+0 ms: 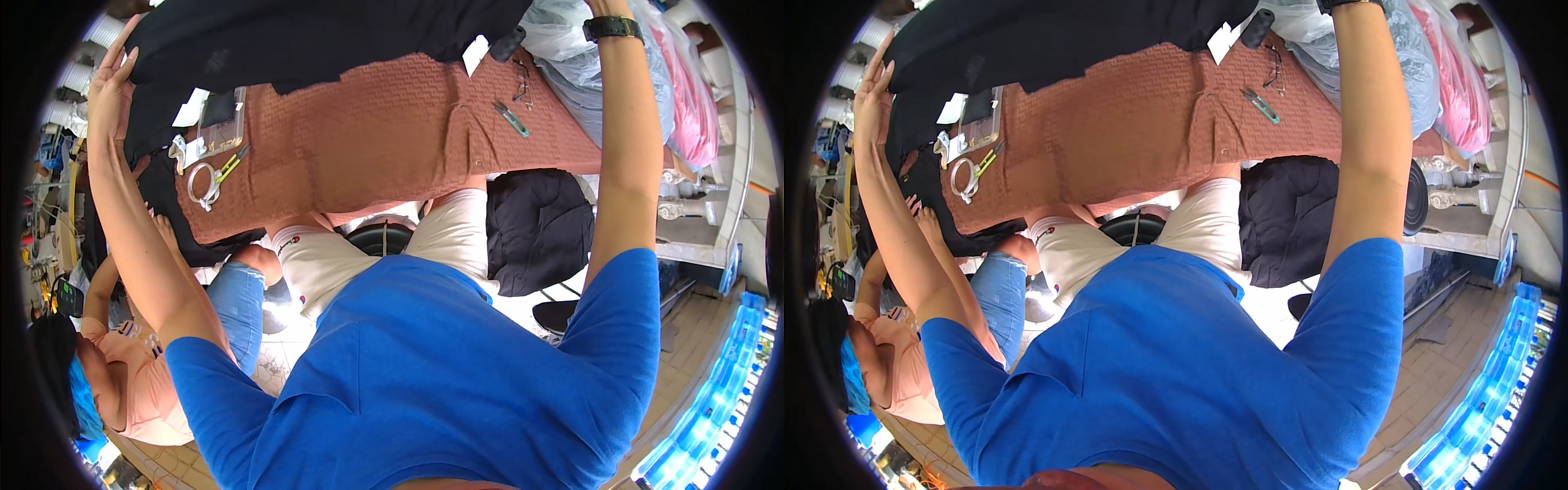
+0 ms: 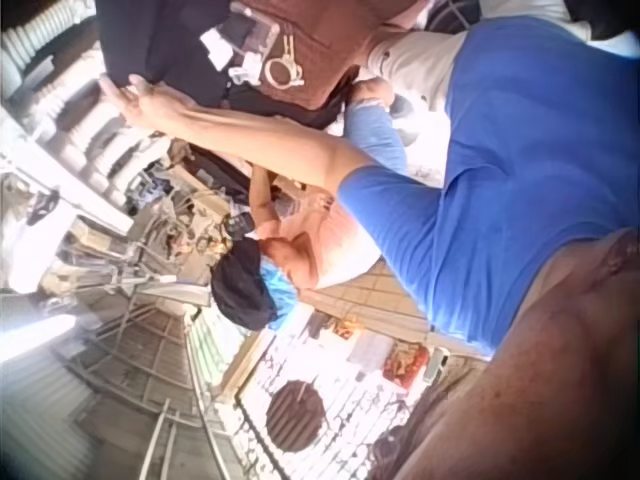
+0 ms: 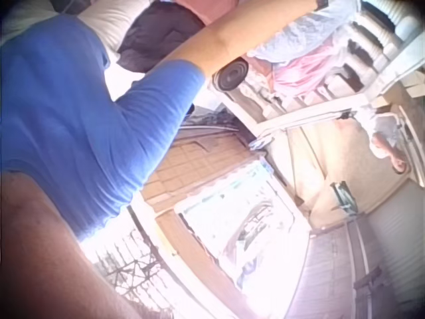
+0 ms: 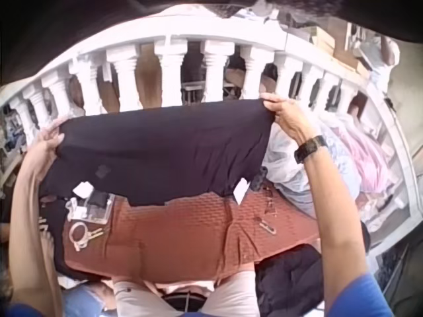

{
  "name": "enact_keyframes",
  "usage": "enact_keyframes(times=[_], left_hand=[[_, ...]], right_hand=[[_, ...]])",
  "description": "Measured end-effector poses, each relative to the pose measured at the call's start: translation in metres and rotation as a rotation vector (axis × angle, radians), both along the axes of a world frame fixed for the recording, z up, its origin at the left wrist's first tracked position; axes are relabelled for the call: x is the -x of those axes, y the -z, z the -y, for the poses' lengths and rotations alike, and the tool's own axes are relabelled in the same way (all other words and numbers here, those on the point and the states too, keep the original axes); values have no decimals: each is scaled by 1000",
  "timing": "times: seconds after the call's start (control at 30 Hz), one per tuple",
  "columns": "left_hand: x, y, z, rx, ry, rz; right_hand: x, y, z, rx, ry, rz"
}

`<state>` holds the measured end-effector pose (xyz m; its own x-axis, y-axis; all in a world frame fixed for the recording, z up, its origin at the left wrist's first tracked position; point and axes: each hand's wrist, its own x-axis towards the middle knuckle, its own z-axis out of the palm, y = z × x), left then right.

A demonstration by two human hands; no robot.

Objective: The person applies white stickers to black t-shirts by hand on a workbench. They pick up a sticker, place it on a garment, and then press it down to secure it.

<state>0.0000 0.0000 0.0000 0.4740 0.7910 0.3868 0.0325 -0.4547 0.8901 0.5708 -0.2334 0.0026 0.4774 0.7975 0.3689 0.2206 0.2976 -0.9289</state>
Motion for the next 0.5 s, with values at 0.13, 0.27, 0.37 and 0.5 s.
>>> enact_keyframes(times=[0.13, 0.27, 0.37, 0.5], left_hand=[[-5, 6, -4, -126, -131, 7], [-17, 12, -4, -37, -241, 137], [-17, 11, -11, -190, -306, 168], [-13, 9, 0, -378, -381, 86]], right_hand=[[5, -9, 11, -49, -20, 23], [-11, -5, 14, -87, -43, 25], [-15, -1, 17, -92, 44, 79], [10, -3, 36, 15, 206, 245]])
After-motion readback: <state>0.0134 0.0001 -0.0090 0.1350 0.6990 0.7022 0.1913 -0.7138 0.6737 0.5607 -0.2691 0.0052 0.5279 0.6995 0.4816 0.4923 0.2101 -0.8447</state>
